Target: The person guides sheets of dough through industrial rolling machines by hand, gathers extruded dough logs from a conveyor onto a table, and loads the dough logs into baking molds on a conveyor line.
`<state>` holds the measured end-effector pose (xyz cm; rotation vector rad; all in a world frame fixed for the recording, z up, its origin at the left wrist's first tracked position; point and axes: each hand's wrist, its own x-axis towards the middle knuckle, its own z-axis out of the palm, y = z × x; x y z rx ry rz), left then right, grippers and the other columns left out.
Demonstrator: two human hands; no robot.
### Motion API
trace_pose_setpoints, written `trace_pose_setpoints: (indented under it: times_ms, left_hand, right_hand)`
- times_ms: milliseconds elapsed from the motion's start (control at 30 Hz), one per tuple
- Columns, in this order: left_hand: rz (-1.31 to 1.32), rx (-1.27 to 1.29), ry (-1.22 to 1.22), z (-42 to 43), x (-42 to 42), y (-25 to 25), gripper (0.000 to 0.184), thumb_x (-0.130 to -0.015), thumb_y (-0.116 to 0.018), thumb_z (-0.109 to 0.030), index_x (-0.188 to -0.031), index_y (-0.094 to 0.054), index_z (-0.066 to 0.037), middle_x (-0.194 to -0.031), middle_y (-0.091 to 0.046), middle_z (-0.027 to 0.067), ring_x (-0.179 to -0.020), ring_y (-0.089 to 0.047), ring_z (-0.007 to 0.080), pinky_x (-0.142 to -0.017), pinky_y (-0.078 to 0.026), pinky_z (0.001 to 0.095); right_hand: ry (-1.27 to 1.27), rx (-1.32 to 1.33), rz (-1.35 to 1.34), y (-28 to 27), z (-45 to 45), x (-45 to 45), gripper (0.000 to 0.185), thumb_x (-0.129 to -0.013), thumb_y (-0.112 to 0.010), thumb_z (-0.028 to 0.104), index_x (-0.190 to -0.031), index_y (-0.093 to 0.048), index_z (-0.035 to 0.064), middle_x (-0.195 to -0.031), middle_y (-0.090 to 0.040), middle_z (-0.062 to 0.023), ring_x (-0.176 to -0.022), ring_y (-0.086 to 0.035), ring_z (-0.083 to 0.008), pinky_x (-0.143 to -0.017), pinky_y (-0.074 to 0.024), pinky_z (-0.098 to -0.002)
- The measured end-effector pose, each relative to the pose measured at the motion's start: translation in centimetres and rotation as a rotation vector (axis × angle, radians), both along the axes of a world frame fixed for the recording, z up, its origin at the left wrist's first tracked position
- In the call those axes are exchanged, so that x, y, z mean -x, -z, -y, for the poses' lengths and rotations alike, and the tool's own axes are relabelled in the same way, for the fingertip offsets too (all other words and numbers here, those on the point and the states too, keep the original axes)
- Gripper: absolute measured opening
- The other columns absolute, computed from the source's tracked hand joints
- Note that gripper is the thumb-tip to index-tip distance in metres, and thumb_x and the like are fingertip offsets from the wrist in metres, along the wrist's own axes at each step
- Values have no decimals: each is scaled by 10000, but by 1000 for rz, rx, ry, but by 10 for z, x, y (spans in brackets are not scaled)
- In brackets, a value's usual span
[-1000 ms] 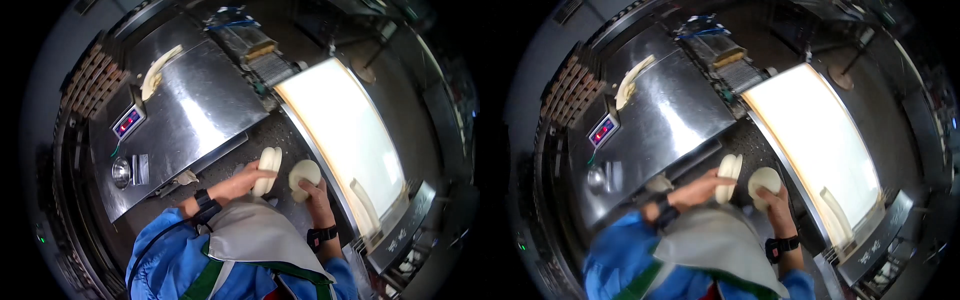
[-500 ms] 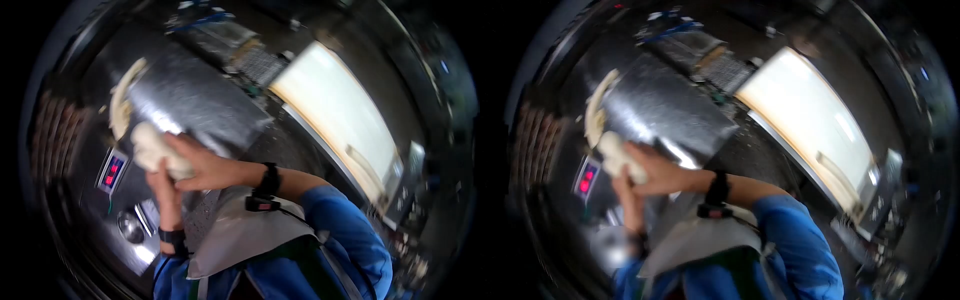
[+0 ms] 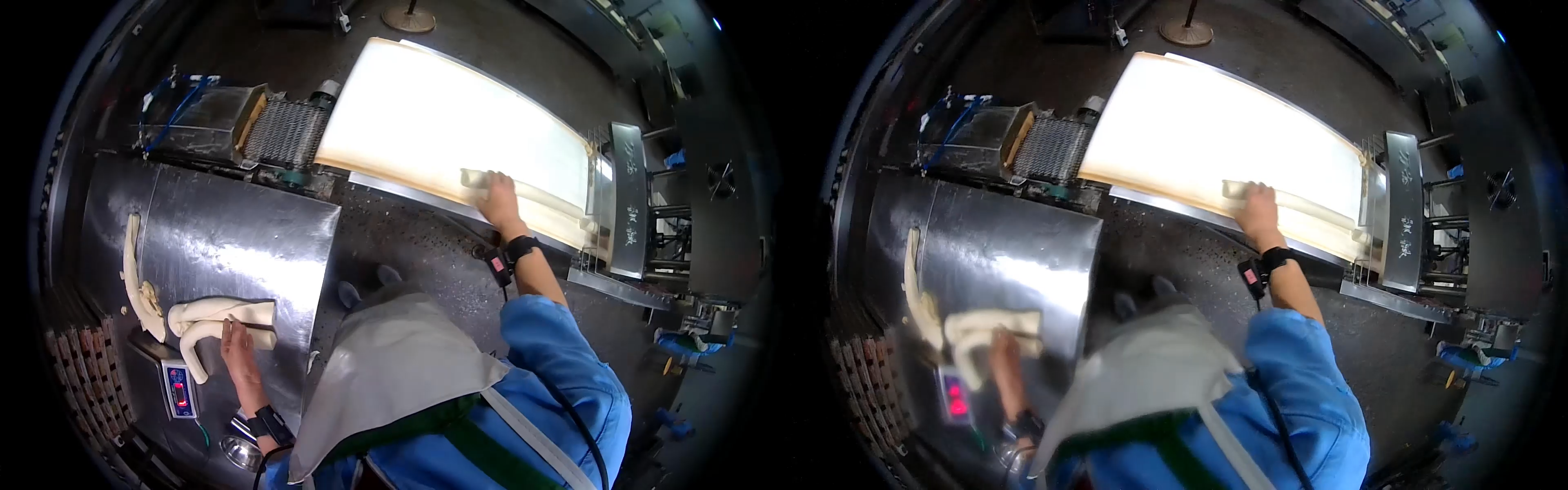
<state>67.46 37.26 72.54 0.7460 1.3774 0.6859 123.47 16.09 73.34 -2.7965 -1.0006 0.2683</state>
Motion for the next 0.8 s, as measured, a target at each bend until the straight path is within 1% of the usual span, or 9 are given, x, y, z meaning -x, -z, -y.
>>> trace_pose_setpoints:
  times_ms: [133,200,267,400,500,633,733,767,800]
  left_hand:
    - [-8,-92,30,34,-53,-34,510,-893,-621,-167,-1366,-466,-55,-1222,-580,49,-1133,-508,125,-986,-327,307]
    - [-28,-102,42,37,-54,-22,468,-897,-614,-164,-1340,-499,-67,-1210,-593,49,-1138,-509,128,-983,-325,302]
    - [-60,-107,58,41,-42,-12,429,-900,-607,-160,-1315,-532,-79,-1198,-605,50,-1143,-511,130,-980,-324,297]
    - [-117,-110,-2,50,-15,-4,424,-902,-597,-164,-1316,-529,-102,-1253,-583,52,-1186,-488,142,-1000,-312,360]
    - [-234,-253,10,68,10,11,428,-903,-598,-160,-1321,-523,-101,-1248,-583,49,-1174,-500,150,-981,-335,358]
    - [-378,-441,43,94,35,20,435,-888,-619,-117,-1309,-523,-62,-1206,-597,42,-1062,-542,131,-899,-390,299]
    - [-301,-244,-172,114,16,-4,409,-892,-626,-150,-1285,-542,-75,-1216,-588,24,-1080,-523,121,-916,-384,296]
    - [-279,-202,-245,121,9,-11,401,-894,-628,-161,-1278,-549,-80,-1219,-585,18,-1086,-517,117,-922,-381,296]
    - [-272,-180,-314,126,5,-17,392,-895,-630,-172,-1270,-555,-84,-1222,-582,12,-1092,-511,114,-928,-379,295]
  right_hand:
    - [132,125,-48,16,41,-49,578,-715,-641,103,-1267,-477,62,-1244,-529,-175,-1192,-458,-371,-976,-409,-491]
    - [1,213,-39,14,47,-60,584,-769,-600,105,-1328,-437,143,-1353,-469,-72,-1243,-432,-329,-980,-360,-593]
    - [36,261,-9,21,59,-73,568,-785,-596,116,-1330,-444,165,-1358,-471,-46,-1259,-427,-299,-963,-329,-645]
    - [49,260,30,27,70,-87,488,-782,-624,154,-1256,-507,156,-1281,-510,-71,-1220,-452,-301,-941,-376,-591]
    - [-43,312,43,16,49,-79,311,-734,-689,195,-1026,-614,119,-1096,-550,-120,-1082,-508,-294,-852,-461,-484]
    - [-102,240,4,13,41,-63,431,-657,-780,293,-1022,-638,111,-1066,-580,-135,-1042,-518,-347,-833,-482,-468]
    - [-192,-15,-45,35,47,-69,404,-594,-745,142,-966,-631,36,-912,-610,-176,-1000,-510,-375,-873,-440,-449]
    - [-231,-276,-68,24,46,-59,406,-562,-740,93,-941,-620,11,-876,-623,-185,-965,-546,-364,-846,-449,-438]
    - [-151,-306,-271,9,35,-53,391,-560,-735,75,-920,-602,0,-875,-633,-195,-866,-595,-341,-784,-477,-411]
